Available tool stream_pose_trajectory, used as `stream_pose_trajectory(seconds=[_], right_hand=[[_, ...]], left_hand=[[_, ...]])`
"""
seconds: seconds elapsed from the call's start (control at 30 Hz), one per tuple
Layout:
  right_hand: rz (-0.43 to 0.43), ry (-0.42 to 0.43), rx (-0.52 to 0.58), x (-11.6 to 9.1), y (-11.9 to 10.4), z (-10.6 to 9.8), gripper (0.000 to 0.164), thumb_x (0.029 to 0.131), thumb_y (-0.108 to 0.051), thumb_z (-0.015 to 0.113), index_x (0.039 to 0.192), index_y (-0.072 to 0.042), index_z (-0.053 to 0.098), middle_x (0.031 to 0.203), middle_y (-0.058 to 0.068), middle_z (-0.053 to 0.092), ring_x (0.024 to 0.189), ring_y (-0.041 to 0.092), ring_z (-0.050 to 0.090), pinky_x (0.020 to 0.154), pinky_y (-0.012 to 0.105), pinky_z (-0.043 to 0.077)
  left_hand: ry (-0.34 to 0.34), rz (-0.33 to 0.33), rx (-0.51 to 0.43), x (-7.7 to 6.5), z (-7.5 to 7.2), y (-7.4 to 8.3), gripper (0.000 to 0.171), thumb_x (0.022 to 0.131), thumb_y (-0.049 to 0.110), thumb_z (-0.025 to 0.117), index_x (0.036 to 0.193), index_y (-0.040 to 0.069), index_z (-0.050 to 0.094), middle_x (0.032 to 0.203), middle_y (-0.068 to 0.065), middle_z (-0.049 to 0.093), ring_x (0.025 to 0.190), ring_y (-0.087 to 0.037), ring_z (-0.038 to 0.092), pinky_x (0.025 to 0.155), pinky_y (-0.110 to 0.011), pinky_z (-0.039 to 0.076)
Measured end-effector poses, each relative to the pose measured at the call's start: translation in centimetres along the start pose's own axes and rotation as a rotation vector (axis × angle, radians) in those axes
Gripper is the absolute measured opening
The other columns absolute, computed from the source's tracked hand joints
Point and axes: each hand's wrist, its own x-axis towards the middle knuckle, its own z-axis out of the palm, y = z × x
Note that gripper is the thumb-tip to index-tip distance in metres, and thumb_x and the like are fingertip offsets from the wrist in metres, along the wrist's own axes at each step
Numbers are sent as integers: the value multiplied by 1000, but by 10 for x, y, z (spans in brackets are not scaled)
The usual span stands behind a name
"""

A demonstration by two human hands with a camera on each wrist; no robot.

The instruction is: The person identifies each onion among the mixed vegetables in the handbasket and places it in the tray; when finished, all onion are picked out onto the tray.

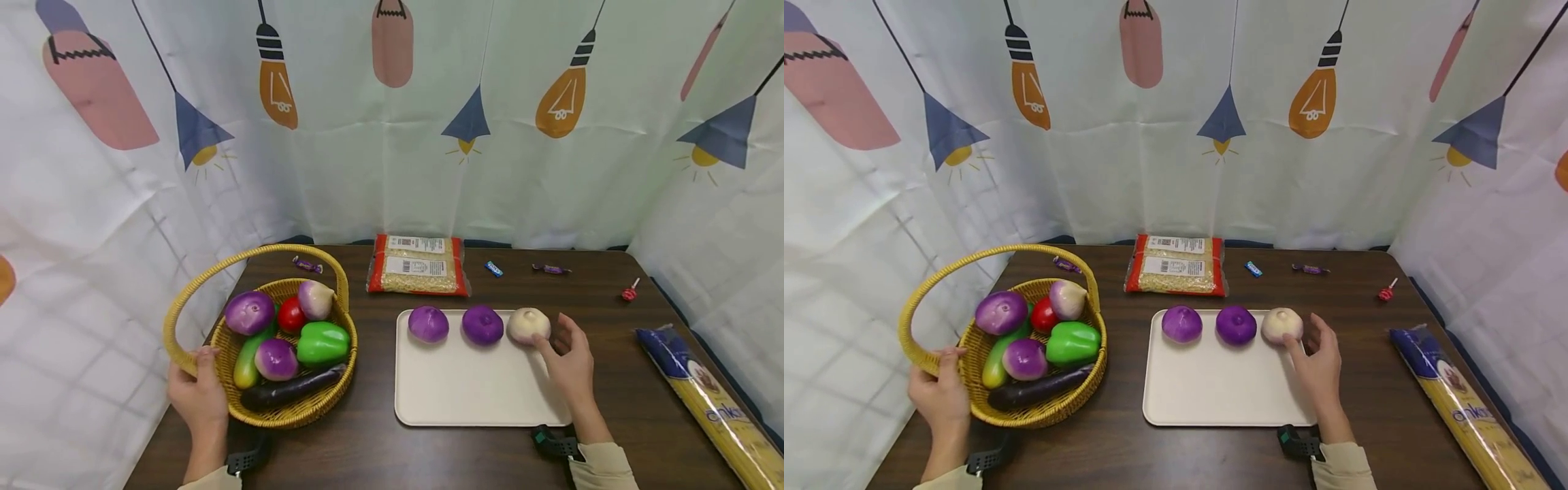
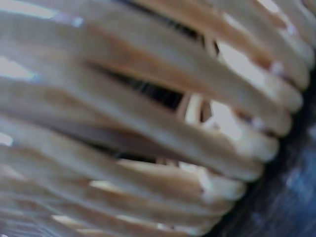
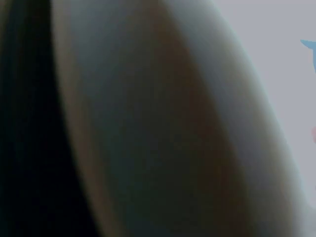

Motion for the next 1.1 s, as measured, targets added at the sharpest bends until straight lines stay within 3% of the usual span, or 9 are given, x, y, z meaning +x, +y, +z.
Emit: stream_pose_trajectory(seconds=[0.13, 0.23, 0.33, 0.43, 0.53, 0.63, 0.73, 0.87, 1.1], right_hand=[[-53, 128, 46, -6, -18, -5, 48, 92, -20, 67, 136, -7, 53, 130, 6, 50, 112, 22, 52, 91, 20, 43], [-156, 135, 167, -15, -43, 7, 37, 91, -7, 66, 127, -2, 60, 120, 5, 55, 101, 16, 54, 82, 12, 44], [-248, 15, 307, -32, -79, 33, 32, 87, 7, 66, 118, 4, 62, 111, 7, 58, 94, 12, 56, 78, 14, 46], [-309, -184, 385, -55, -121, 65, 32, 84, 12, 65, 115, 7, 61, 111, 14, 60, 95, 15, 58, 80, 20, 50], [-370, -370, 439, -74, -152, 100, 34, 84, 12, 66, 117, 6, 61, 116, 22, 59, 101, 26, 59, 86, 37, 53], [-426, -511, 467, -86, -167, 140, 37, 86, 4, 68, 121, -3, 61, 123, 17, 58, 107, 28, 59, 91, 45, 51], [-451, -631, 463, -96, -181, 176, 42, 88, -5, 69, 128, -9, 58, 132, 8, 54, 117, 25, 56, 96, 45, 49], [-461, -690, 390, -105, -199, 213, 56, 88, -14, 70, 140, -9, 49, 144, 4, 46, 129, 21, 48, 101, 44, 45], [-329, -627, 292, -101, -218, 254, 76, 86, -26, 71, 151, -15, 34, 154, 4, 35, 126, 19, 49, 104, 41, 41]], left_hand=[[-12, -10, -5, -6, 2, 8, 26, 94, 12, 61, 84, -10, 54, 75, 23, 63, 79, 1, 59, 76, -19, 39], [-16, -10, 11, -7, 2, 5, 27, 94, 13, 61, 83, -10, 56, 75, 24, 63, 79, 1, 58, 76, -18, 39], [-5, -14, 29, -5, 0, -4, 25, 94, 15, 61, 81, -6, 58, 75, 25, 63, 80, 0, 58, 75, -18, 38], [2, -15, 30, -2, -2, -10, 23, 94, 15, 61, 81, -3, 61, 76, 24, 63, 80, 0, 58, 75, -18, 37], [2, -6, 21, 1, -2, -10, 21, 94, 15, 61, 83, -3, 63, 77, 23, 64, 81, 0, 59, 76, -17, 38], [1, 8, 7, 0, -1, -5, 21, 94, 14, 61, 84, -5, 63, 77, 23, 64, 81, 1, 59, 76, -18, 39], [-4, 14, -14, -4, 0, 9, 19, 94, 12, 61, 84, -4, 63, 76, 24, 64, 80, 1, 58, 76, -17, 39], [-21, 22, -36, -8, 1, 25, 18, 93, 11, 61, 85, -5, 64, 76, 23, 64, 81, 1, 58, 75, -17, 38], [-28, 30, -34, -9, 0, 28, 21, 93, 10, 60, 89, -10, 64, 77, 24, 64, 79, 2, 58, 76, -16, 40]])
